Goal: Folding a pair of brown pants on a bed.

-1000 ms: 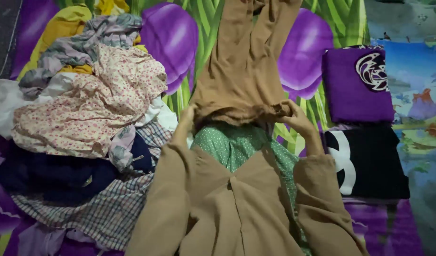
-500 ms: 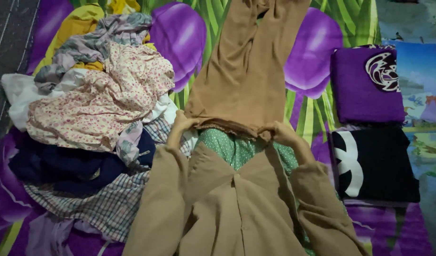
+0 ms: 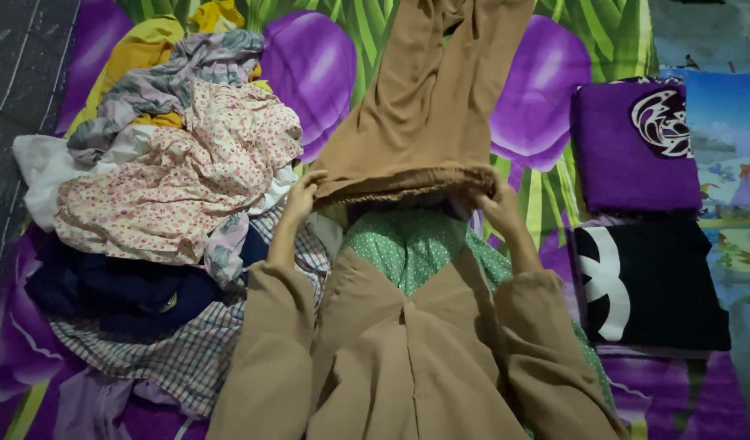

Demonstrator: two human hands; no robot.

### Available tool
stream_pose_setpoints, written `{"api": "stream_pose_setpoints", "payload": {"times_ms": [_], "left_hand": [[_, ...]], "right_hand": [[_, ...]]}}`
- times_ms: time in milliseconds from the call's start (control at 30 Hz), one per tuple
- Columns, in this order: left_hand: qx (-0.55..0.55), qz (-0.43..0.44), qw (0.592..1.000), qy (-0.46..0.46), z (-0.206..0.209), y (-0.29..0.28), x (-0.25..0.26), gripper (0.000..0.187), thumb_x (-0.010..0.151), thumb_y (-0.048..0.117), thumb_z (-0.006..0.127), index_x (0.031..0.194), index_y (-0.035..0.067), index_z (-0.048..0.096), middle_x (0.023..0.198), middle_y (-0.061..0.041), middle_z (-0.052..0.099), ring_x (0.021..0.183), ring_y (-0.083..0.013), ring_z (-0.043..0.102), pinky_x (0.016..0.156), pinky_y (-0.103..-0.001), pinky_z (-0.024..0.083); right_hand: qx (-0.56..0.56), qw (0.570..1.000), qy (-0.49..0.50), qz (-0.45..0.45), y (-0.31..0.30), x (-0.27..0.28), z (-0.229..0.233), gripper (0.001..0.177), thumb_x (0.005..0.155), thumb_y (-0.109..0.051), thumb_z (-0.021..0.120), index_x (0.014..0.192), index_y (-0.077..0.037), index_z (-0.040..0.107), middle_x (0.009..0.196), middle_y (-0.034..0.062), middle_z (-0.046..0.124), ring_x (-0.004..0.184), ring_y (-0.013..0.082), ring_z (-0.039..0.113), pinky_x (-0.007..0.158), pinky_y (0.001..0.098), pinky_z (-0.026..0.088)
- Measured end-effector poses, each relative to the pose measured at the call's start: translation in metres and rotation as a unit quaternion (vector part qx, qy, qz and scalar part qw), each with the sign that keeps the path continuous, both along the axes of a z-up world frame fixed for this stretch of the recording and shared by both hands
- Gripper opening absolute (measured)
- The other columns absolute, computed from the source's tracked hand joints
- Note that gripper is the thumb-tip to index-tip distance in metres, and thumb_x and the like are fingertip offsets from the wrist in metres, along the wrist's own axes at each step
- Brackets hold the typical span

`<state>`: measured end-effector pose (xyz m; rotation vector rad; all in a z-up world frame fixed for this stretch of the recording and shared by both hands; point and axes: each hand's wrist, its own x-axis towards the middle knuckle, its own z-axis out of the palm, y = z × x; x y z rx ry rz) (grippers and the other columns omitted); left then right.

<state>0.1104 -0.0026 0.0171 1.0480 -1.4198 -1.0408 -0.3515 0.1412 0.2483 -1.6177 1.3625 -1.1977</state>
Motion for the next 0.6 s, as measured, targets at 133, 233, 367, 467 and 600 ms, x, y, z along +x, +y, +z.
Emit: {"api": "stream_pose_setpoints", "payload": {"times_ms": [133, 233, 367, 467, 600], "left_hand": [[0.238, -0.053, 0.968, 0.064, 0.101, 0.029, -0.025, 0.055, 0.098, 0.024, 0.063, 0.148, 0.001, 0.067, 0.125, -0.012, 0.069, 0.109, -0.0248, 0.059, 0.095, -0.037, 0.051], [0.188, -0.088, 0.973, -0.105, 0.161, 0.044, -0.044, 0.073, 0.082, 0.026, 0.086, 0.143, 0.007, 0.051, 0.137, -0.01, 0.059, 0.128, -0.0246, 0.056, 0.106, -0.038, 0.045], [-0.028, -0.04, 0.934, -0.354, 0.169, 0.027, -0.052, 0.073, 0.076, 0.026, 0.089, 0.141, 0.011, 0.058, 0.128, -0.02, 0.063, 0.118, -0.0292, 0.06, 0.101, -0.042, 0.049], [-0.055, 0.013, 0.953, -0.296, 0.227, 0.034, -0.065, 0.062, 0.085, 0.023, 0.085, 0.14, 0.01, 0.059, 0.112, -0.016, 0.071, 0.103, -0.025, 0.066, 0.091, -0.038, 0.054], [0.003, -0.056, 0.992, -0.113, 0.271, 0.038, -0.067, 0.033, 0.091, 0.013, 0.077, 0.123, 0.003, 0.078, 0.093, -0.006, 0.075, 0.081, -0.0126, 0.065, 0.072, -0.029, 0.055]], "right_hand": [[0.031, 0.996, -0.059, -0.057, -0.01, -0.011, 0.009, 0.041, 0.085, 0.009, 0.057, 0.125, -0.003, 0.056, 0.12, 0.0079, 0.066, 0.114, 0.017, 0.065, 0.104, 0.0314, 0.053], [0.125, 0.969, -0.178, -0.118, -0.013, -0.032, 0.008, 0.025, 0.094, -0.002, 0.061, 0.118, -0.007, 0.058, 0.114, 0.0099, 0.066, 0.097, 0.0189, 0.067, 0.084, 0.0404, 0.057], [-0.023, 0.979, -0.194, -0.059, -0.018, -0.049, 0.019, 0.024, 0.097, -0.003, 0.059, 0.12, -0.005, 0.064, 0.118, 0.004, 0.069, 0.111, 0.013, 0.064, 0.1, 0.028, 0.05], [-0.022, 0.972, -0.224, -0.071, -0.022, -0.064, 0.023, 0.02, 0.097, -0.007, 0.061, 0.118, -0.007, 0.063, 0.113, 0.0006, 0.068, 0.106, 0.0113, 0.064, 0.097, 0.027, 0.051], [0.007, 0.95, -0.307, -0.058, -0.03, -0.089, 0.007, 0.014, 0.104, -0.007, 0.063, 0.118, -0.005, 0.061, 0.106, 0.0021, 0.063, 0.098, 0.0124, 0.06, 0.091, 0.0273, 0.049]]}}
